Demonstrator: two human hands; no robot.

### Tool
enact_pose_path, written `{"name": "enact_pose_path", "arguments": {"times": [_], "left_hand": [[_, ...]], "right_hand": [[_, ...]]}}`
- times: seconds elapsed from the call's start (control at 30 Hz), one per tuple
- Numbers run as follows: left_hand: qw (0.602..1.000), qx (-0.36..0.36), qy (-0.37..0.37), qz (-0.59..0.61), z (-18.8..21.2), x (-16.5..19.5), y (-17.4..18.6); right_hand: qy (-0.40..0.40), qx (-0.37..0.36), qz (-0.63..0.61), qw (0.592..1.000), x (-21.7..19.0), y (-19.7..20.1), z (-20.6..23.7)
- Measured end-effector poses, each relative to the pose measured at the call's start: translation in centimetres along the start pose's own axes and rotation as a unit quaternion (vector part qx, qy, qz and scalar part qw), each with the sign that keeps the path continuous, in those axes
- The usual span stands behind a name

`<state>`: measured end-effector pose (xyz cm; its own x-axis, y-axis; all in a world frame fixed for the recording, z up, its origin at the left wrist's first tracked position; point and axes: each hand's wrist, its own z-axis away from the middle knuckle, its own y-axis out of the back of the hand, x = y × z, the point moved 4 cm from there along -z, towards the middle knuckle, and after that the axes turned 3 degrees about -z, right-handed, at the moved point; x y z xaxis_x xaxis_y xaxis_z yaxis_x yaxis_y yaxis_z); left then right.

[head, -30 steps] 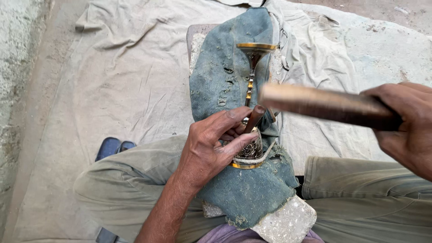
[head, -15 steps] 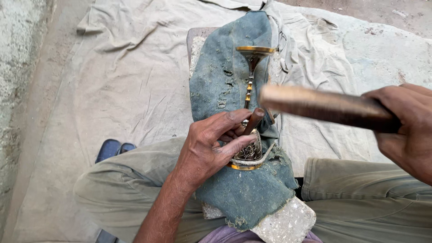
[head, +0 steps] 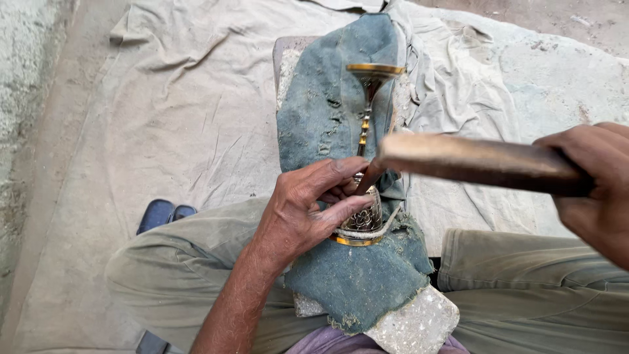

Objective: The person sits on the ground with a brass bell-shaped candlestick resting on a sandbag, holds a small punch against the metal, and repeatedly strikes it with a wooden mallet to decorate the surface. They occasionally reposition the punch and rotate the bell to work different spots.

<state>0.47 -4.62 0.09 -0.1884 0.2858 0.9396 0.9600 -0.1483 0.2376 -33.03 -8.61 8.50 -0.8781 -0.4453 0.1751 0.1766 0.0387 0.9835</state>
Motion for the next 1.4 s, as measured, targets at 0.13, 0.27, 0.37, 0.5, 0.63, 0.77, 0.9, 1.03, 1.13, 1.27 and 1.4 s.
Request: {"name": "enact_pose_path", "arguments": {"times": [0.13, 0.27, 0.37, 0.5, 0.63, 0.77, 0.9, 1.03, 1.13, 1.27, 1.4], "left_hand": [[1.0, -0.009, 0.01, 0.019, 0.1, 0.0, 0.1], [0.999, 0.001, -0.025, -0.041, 0.3, 1.3, 0.3], [0.999, 0.029, -0.019, 0.016, 1.4, 2.8, -0.1], [0.998, 0.038, 0.036, 0.026, 2.2, 3.3, -1.1], [0.995, 0.063, 0.061, -0.036, 2.1, 3.0, -1.6], [0.989, 0.066, 0.044, -0.128, 2.1, 3.5, -1.9], [0.986, 0.067, 0.004, -0.152, 2.1, 4.0, -1.6], [0.99, 0.055, 0.01, -0.131, 2.1, 3.7, -1.5], [0.99, 0.056, 0.0, -0.125, 2.1, 3.6, -1.4], [0.992, 0.05, -0.009, -0.112, 2.2, 3.6, -1.3], [0.992, 0.04, 0.007, -0.123, 2.1, 3.4, -1.2]], "right_hand": [[-0.25, -0.011, -0.234, 0.94, 2.0, -3.2, 1.2], [-0.089, 0.06, -0.233, 0.967, 2.3, -3.2, 3.2], [-0.167, 0.017, -0.277, 0.946, 2.6, -3.5, 3.6], [-0.266, -0.046, -0.406, 0.873, 1.3, -2.9, 3.2], [-0.324, -0.133, -0.377, 0.858, -0.4, -2.6, 3.6], [-0.227, -0.095, -0.375, 0.894, -1.6, -2.1, 3.7], [-0.126, -0.023, -0.397, 0.909, -2.8, -1.2, 3.7], [-0.157, -0.078, -0.324, 0.93, -3.6, -0.8, 3.6], [-0.099, -0.046, -0.324, 0.94, -4.4, 0.4, 3.2], [-0.089, -0.015, -0.336, 0.937, -4.5, 1.2, 3.0], [-0.139, -0.086, -0.298, 0.94, -4.2, 0.6, 3.0]]}}
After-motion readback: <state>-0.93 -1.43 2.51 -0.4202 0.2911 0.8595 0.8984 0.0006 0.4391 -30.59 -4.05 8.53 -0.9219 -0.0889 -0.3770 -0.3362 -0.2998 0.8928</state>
